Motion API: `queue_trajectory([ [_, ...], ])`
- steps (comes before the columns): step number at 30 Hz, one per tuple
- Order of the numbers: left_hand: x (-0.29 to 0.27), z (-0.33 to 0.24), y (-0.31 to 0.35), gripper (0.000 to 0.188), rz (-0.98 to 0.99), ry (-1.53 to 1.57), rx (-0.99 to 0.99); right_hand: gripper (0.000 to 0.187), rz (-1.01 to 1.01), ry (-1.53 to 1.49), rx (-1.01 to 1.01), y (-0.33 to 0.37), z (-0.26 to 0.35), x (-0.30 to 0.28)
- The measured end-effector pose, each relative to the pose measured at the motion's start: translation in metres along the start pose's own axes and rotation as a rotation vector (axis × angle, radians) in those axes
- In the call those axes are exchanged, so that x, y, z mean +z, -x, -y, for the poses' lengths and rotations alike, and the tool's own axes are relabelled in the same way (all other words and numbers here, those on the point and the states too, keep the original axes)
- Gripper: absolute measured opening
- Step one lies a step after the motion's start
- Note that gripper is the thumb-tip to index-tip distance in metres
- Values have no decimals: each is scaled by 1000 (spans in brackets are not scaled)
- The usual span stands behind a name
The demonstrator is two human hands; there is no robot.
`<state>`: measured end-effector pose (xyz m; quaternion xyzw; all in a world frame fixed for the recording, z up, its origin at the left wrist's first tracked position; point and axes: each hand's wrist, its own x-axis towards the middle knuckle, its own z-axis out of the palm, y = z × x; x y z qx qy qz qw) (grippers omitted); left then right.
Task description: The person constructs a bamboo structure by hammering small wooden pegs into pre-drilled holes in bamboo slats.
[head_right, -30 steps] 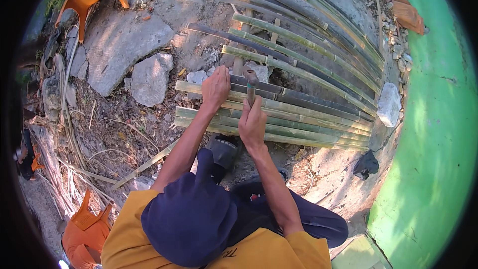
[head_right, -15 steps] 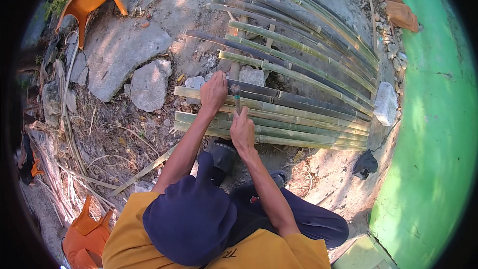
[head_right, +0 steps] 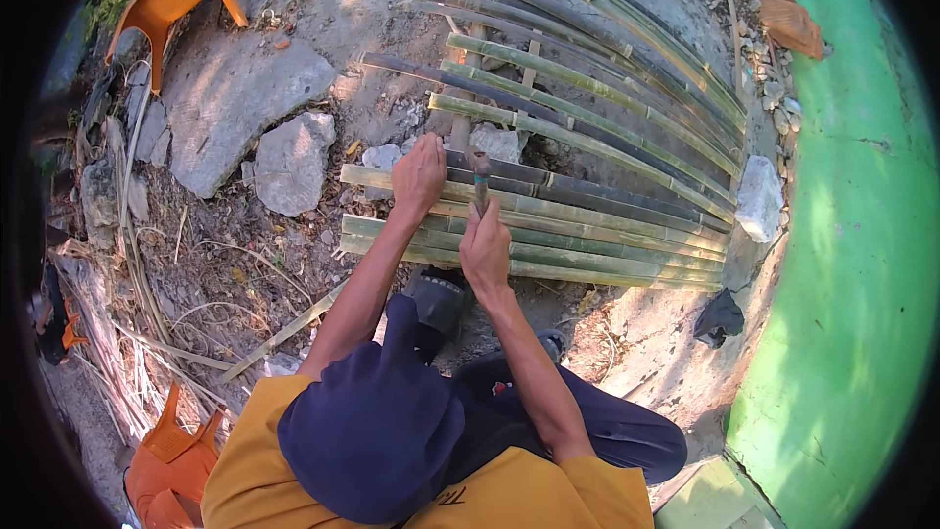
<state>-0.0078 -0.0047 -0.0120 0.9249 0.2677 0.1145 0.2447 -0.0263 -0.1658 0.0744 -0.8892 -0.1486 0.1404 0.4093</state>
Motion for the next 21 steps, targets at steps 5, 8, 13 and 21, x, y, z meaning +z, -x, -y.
queue_trajectory([
  [5, -2, -8, -3, 25, 36, 30, -16, 21, -5, 77, -24, -8, -18, 14],
  [8, 1, -2, 3, 25, 51, 26, -25, 22, 26, 27, -8, -8, -7, 1],
  [13, -1, -6, -5, 25, 8, 38, 14, 23, -214, -163, -152, -10, 13, -11],
  [21, -2, -4, -1, 25, 29, 45, -14, 26, -24, 19, 31, -1, -11, -1],
])
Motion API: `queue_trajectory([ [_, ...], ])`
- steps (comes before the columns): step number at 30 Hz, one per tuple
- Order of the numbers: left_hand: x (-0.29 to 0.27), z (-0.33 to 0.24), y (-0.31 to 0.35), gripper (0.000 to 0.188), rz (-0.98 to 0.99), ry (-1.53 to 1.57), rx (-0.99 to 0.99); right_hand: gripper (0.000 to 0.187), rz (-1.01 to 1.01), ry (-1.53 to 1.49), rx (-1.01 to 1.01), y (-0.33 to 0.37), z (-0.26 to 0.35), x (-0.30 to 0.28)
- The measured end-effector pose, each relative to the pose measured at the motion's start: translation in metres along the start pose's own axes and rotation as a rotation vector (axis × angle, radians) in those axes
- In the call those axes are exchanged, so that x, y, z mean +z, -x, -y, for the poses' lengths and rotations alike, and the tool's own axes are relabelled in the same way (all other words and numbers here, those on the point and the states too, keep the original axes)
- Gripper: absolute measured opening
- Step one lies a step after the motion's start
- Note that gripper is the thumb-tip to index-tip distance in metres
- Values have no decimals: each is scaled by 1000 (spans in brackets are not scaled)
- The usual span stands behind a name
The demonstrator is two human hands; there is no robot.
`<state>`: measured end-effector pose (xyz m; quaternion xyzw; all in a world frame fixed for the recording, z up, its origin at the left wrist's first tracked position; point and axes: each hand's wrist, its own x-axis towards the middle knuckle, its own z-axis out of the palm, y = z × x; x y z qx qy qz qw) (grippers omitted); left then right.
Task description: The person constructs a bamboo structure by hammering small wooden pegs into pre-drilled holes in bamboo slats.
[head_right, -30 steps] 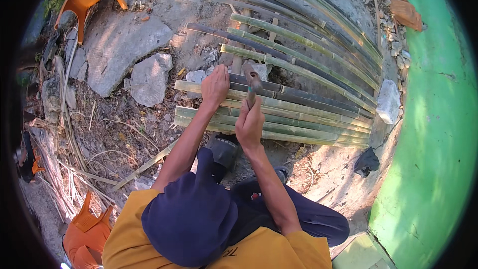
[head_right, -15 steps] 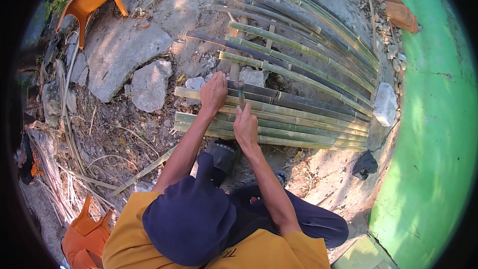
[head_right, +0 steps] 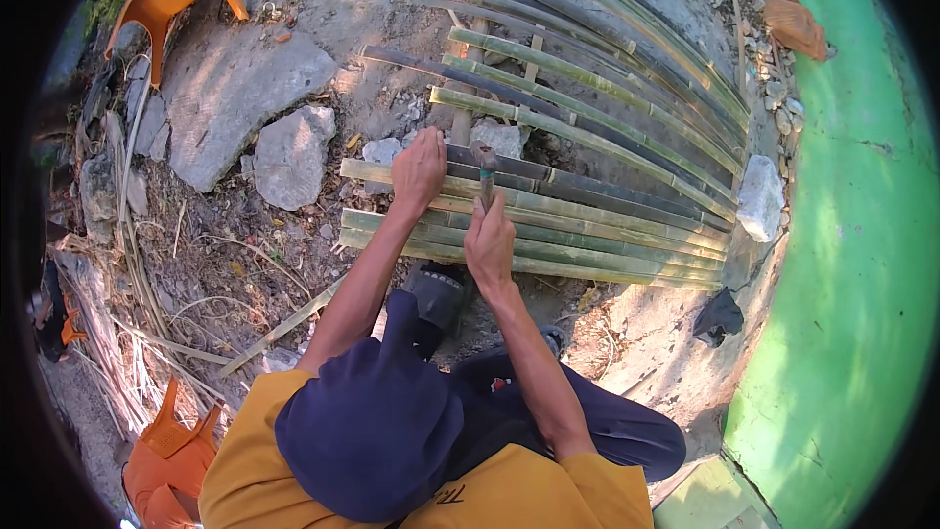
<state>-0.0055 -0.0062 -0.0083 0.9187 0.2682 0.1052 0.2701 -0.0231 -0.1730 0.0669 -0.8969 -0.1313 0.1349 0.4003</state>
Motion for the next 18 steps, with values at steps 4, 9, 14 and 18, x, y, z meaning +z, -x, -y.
queue_trajectory([
  [4, 4, 0, 1, 23, -53, -21, 44, 23, 36, 22, -60, -11, -2, 10],
  [9, 0, 5, 0, 25, -17, -36, -6, 19, -44, -176, -81, -10, 41, -15],
  [14, 5, 0, -4, 24, -29, -29, 14, 24, -22, 21, -87, -12, -7, 6],
  [18, 1, 0, 0, 25, 8, -28, -33, 25, 105, 2, 90, -6, 6, -3],
])
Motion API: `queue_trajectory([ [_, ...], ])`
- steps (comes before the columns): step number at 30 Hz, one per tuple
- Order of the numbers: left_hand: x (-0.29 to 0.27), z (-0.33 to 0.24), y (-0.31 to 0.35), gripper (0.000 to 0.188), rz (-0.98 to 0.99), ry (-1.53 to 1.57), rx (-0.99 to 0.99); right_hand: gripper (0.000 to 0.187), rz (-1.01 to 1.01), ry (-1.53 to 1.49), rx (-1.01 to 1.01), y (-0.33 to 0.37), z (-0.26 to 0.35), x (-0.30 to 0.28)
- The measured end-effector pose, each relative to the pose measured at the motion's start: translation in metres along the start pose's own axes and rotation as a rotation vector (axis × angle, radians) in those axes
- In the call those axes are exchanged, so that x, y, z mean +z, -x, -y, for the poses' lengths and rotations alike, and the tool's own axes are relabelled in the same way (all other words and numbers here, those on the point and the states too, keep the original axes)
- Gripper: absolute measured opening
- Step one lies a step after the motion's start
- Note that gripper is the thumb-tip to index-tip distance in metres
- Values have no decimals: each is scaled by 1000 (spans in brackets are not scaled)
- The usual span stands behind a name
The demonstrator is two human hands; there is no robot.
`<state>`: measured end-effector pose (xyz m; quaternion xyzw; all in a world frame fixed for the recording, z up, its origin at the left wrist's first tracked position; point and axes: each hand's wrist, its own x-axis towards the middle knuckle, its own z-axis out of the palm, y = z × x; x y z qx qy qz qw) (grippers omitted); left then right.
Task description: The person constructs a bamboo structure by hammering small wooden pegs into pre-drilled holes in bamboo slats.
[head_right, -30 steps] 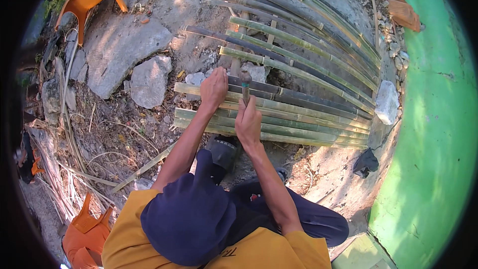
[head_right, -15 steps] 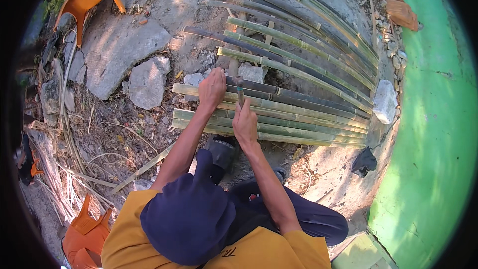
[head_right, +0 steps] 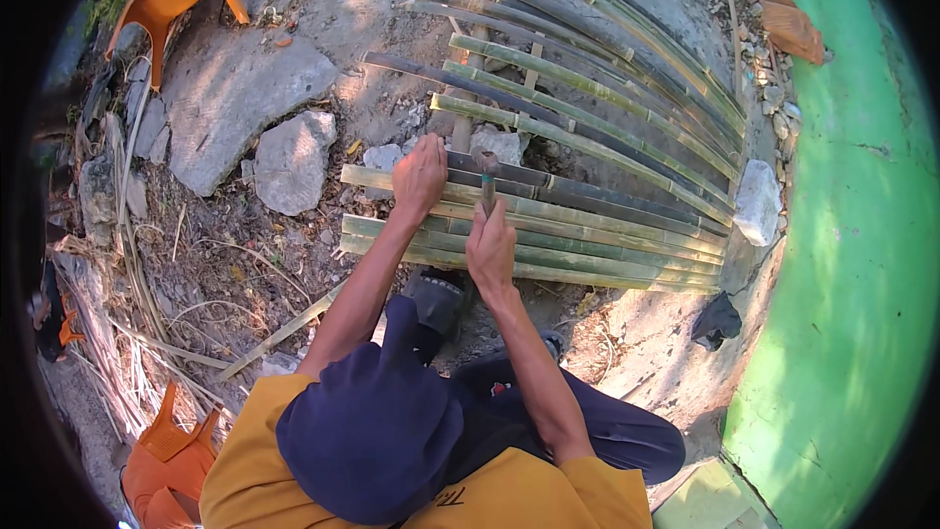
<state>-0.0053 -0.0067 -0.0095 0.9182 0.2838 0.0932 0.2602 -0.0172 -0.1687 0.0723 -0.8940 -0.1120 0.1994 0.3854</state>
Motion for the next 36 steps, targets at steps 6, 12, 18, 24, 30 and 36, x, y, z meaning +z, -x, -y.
queue_trajectory([
  [6, 3, -3, -1, 26, -4, 42, 14, 22, -43, 84, -148, -7, -18, 14],
  [12, -2, 1, -1, 27, -6, 20, 7, 22, -145, -167, -173, 1, 27, -8],
  [18, -1, 1, 0, 27, 20, 44, -25, 25, -80, -20, -42, 2, -7, 6],
  [24, -3, -7, -1, 28, 63, 43, -38, 23, -119, -61, -135, -2, -6, 12],
  [30, -7, 2, -1, 28, 37, 36, -21, 23, -148, -230, -135, 2, 42, -11],
  [36, 2, 1, -3, 28, 59, 32, -18, 26, -82, 93, -123, -9, -10, 17],
])
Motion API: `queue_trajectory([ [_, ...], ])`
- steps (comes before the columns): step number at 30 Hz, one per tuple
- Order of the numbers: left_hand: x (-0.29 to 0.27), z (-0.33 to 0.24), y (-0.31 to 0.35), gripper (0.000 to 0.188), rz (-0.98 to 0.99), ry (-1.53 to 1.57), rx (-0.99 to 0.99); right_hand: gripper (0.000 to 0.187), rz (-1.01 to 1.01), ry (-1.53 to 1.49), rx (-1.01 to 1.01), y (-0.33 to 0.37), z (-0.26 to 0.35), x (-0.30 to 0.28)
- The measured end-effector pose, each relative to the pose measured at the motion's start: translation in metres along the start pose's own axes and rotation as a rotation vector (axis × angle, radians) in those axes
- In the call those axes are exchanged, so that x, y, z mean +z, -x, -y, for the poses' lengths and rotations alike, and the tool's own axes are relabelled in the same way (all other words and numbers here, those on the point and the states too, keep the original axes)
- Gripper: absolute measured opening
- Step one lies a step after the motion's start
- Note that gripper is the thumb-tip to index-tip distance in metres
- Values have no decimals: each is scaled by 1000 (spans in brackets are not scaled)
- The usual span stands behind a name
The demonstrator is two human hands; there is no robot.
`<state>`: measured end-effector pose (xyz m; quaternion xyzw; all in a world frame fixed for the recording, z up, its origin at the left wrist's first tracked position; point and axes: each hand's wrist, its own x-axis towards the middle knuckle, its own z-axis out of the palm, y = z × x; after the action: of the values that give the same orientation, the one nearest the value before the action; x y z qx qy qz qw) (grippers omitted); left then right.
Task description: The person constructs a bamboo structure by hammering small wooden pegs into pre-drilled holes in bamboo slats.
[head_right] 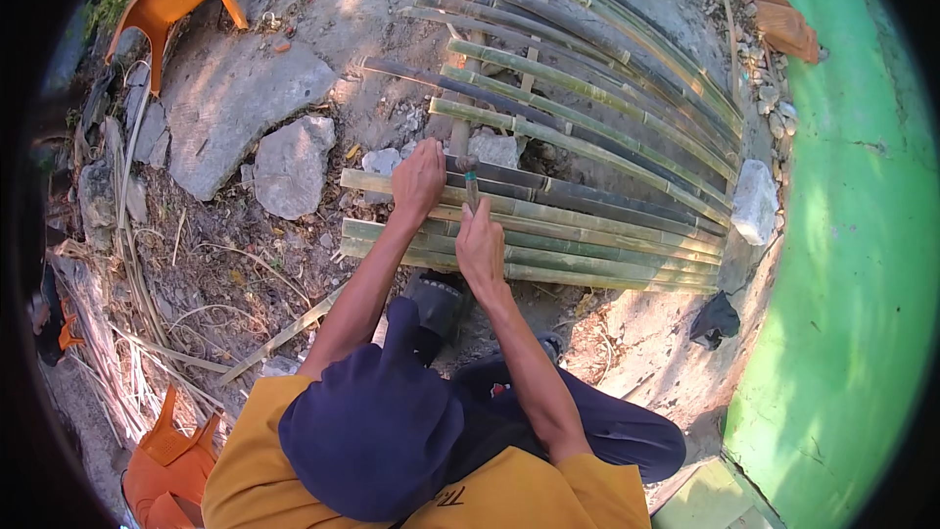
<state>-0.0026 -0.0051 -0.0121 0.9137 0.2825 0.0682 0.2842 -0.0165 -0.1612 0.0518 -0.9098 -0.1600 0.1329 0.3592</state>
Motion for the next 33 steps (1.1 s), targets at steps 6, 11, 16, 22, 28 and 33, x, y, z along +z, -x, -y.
queue_trajectory([
  [6, -6, -7, 1, 27, 13, -2, -2, 22, -54, -121, -34, 14, 7, -7],
  [11, -3, -1, -2, 27, 7, -1, 2, 22, 75, -60, 73, -6, 14, -11],
  [16, -6, -3, 1, 27, -23, 7, 29, 18, -262, -334, -136, 12, 24, -21],
  [22, -3, 0, 3, 28, 14, -19, -27, 25, 95, -50, 155, 6, 15, -8],
  [28, -3, -4, 0, 27, -39, -3, 14, 28, -15, -71, 86, 12, -1, 2],
  [33, -12, 0, 0, 29, -30, 91, 38, 30, -75, -168, 151, 10, -8, -22],
])
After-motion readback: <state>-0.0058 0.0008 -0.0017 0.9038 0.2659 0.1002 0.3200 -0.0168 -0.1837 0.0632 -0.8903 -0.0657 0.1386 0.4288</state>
